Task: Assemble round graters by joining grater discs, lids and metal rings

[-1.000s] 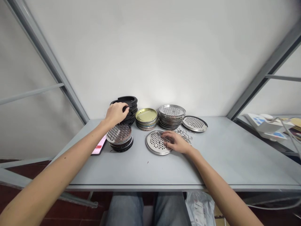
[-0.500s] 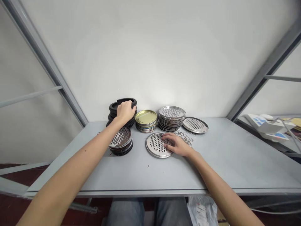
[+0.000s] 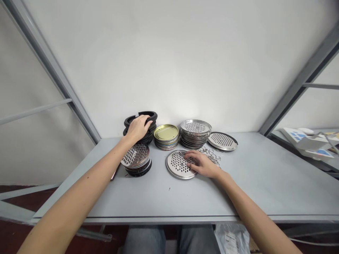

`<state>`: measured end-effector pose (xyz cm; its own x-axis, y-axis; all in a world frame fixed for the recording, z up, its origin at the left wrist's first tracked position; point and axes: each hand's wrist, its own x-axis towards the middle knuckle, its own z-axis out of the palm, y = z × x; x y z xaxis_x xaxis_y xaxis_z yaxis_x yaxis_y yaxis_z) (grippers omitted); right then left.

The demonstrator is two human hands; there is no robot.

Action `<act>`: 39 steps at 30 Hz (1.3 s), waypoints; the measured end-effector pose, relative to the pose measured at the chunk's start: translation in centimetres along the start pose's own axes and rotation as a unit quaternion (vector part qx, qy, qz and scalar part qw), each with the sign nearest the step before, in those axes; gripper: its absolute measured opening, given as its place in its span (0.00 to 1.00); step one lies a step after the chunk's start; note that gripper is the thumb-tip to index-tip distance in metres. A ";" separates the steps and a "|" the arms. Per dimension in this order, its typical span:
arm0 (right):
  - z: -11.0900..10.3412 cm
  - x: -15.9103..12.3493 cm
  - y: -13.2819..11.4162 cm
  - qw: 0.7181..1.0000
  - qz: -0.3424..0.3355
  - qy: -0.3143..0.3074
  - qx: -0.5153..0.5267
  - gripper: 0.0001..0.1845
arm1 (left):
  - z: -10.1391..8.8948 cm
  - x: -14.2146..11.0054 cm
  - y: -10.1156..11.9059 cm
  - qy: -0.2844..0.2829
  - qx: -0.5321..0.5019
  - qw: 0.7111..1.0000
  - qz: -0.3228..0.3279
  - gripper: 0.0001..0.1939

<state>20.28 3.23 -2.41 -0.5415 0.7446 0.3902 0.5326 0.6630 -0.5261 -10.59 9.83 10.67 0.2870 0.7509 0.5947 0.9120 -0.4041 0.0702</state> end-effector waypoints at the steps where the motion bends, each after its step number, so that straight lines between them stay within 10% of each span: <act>1: 0.0 0.0 0.0 1.000 0.000 0.002 0.000 0.16 | -0.2 0.0 -0.4 -0.007 -0.010 1.000 0.013 0.17; 39: 0.0 0.0 -0.1 1.000 0.006 0.009 -0.001 0.17 | 0.1 -1.3 2.8 -0.053 -0.016 0.971 0.231 0.13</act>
<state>20.16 3.17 -2.36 -0.5241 0.7535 0.3970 0.5405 0.6545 -0.5286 -8.43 7.75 10.04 0.6931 0.5348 0.4833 0.6700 -0.7254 -0.1582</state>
